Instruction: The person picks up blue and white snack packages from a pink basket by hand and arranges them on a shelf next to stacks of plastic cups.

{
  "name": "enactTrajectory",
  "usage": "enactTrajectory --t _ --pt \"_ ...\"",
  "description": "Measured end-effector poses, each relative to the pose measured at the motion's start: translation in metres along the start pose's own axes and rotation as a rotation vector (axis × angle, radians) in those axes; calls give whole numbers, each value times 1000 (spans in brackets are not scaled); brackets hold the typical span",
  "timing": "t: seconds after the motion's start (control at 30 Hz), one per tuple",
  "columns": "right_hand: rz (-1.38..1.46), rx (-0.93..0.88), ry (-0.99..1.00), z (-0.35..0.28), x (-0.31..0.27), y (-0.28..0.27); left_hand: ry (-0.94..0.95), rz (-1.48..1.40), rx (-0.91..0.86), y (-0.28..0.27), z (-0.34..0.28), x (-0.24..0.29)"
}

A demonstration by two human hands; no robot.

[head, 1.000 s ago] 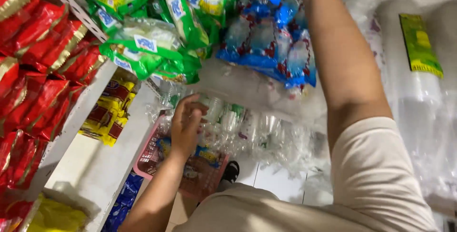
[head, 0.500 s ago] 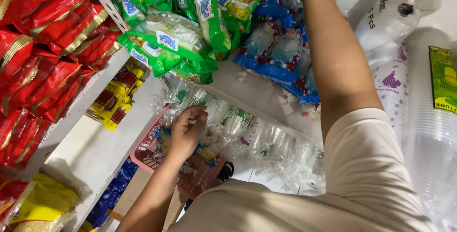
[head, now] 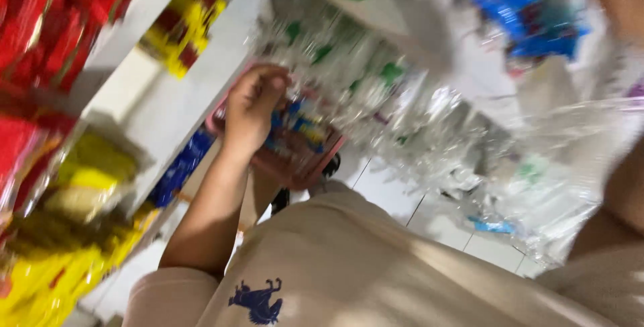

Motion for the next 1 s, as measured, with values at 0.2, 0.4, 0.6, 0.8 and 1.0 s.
enactTrajectory --t 0.2,0.4,0.6,0.8,1.0 --pt "263 -216 -282 -63 -154 89 -123 -9 194 -81 -50 -23" --pt "797 -481 -94 34 -188 367 -262 4 299 -130 -99 -72" --pt "972 -659 68 99 -280 690 -504 193 396 -157 -165 -136" --pt "506 -492 187 135 -339 801 -699 333 409 -175 -217 -153" --pt "602 -577 343 141 -350 832 -873 399 424 -190 -245 -172"
Point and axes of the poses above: each hand's wrist, its own z-axis towards the middle knuckle, its own y-axis out of the palm, x = y × z, the point moved 4 cm from there along z, towards the middle knuckle, and after that the axes turned 1 degree about -z, right-handed, at the moved point
